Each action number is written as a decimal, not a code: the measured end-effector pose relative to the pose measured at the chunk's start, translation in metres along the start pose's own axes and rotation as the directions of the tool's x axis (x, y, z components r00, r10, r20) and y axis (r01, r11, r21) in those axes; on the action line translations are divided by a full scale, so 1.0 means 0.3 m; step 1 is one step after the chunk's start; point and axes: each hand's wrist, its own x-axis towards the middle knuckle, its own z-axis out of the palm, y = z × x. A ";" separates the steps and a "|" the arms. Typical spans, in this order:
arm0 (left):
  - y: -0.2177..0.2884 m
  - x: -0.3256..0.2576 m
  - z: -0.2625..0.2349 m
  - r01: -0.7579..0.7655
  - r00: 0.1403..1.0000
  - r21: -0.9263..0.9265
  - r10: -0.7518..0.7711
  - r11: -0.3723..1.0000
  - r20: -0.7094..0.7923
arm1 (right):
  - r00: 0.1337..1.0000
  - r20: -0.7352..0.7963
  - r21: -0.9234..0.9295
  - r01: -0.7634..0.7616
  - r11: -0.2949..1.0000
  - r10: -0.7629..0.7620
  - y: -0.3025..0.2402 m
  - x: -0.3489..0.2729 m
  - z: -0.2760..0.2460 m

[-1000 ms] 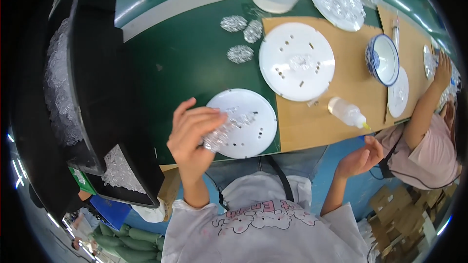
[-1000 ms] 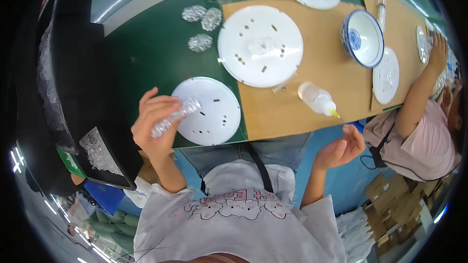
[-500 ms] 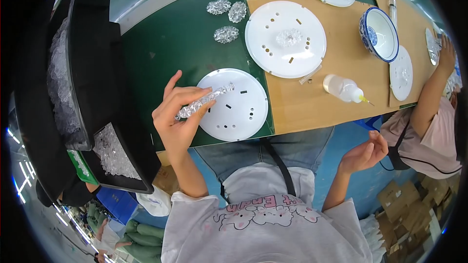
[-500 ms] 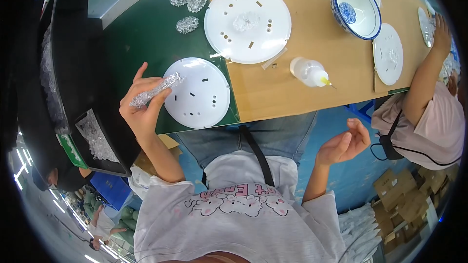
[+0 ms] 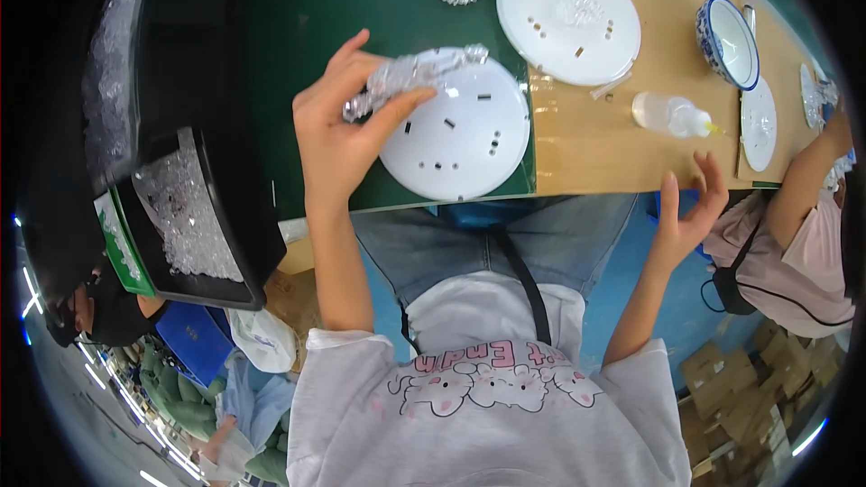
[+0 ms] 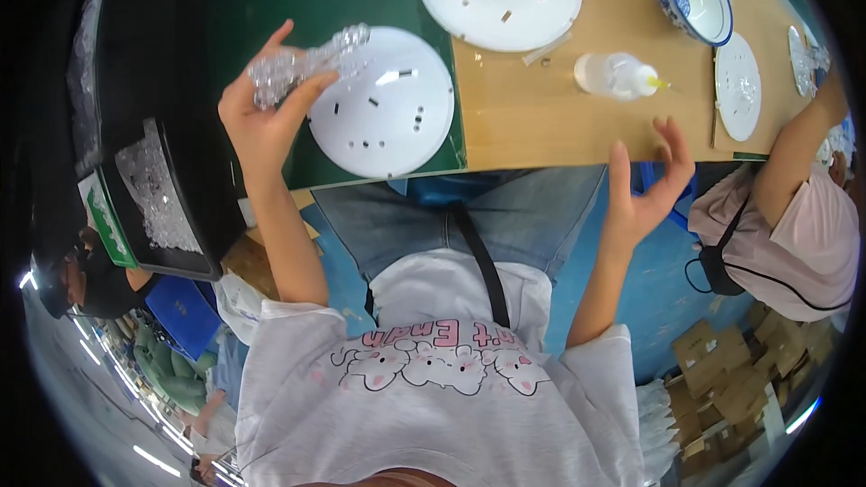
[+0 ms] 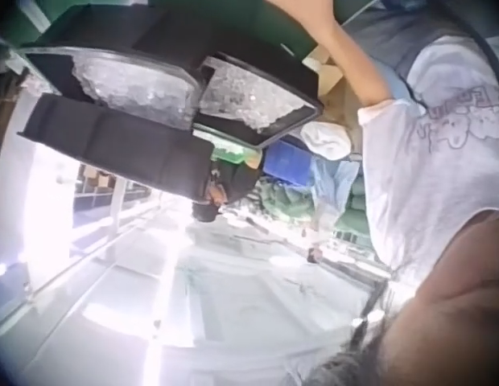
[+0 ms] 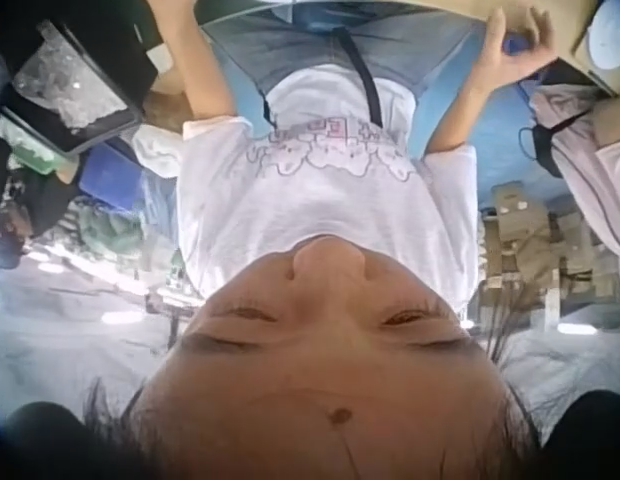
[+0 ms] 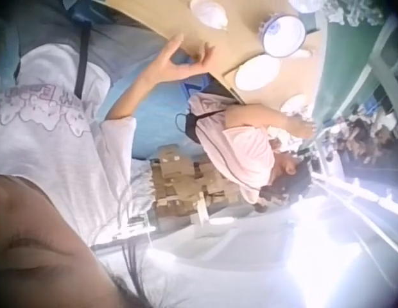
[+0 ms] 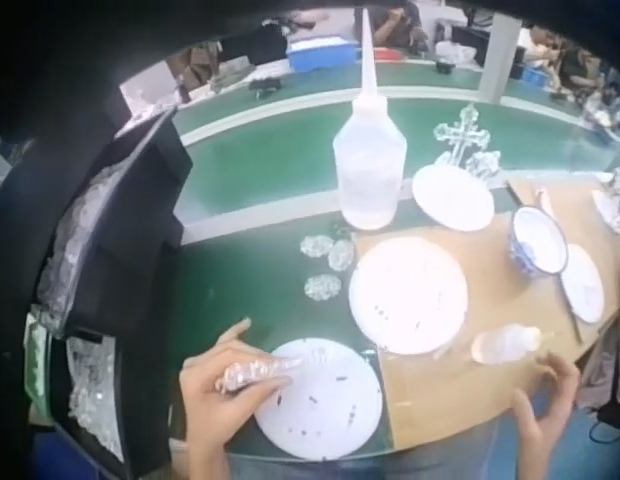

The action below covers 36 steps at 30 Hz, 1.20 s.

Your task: Assembling decorative light fixtures by gluing clear plastic snowflake-like pieces onto a circular white base.

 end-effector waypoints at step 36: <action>-0.034 -0.003 -0.001 -0.213 0.977 0.021 0.213 0.977 -0.018 | 0.986 0.128 0.005 0.102 0.995 -0.102 -0.036 0.121 0.134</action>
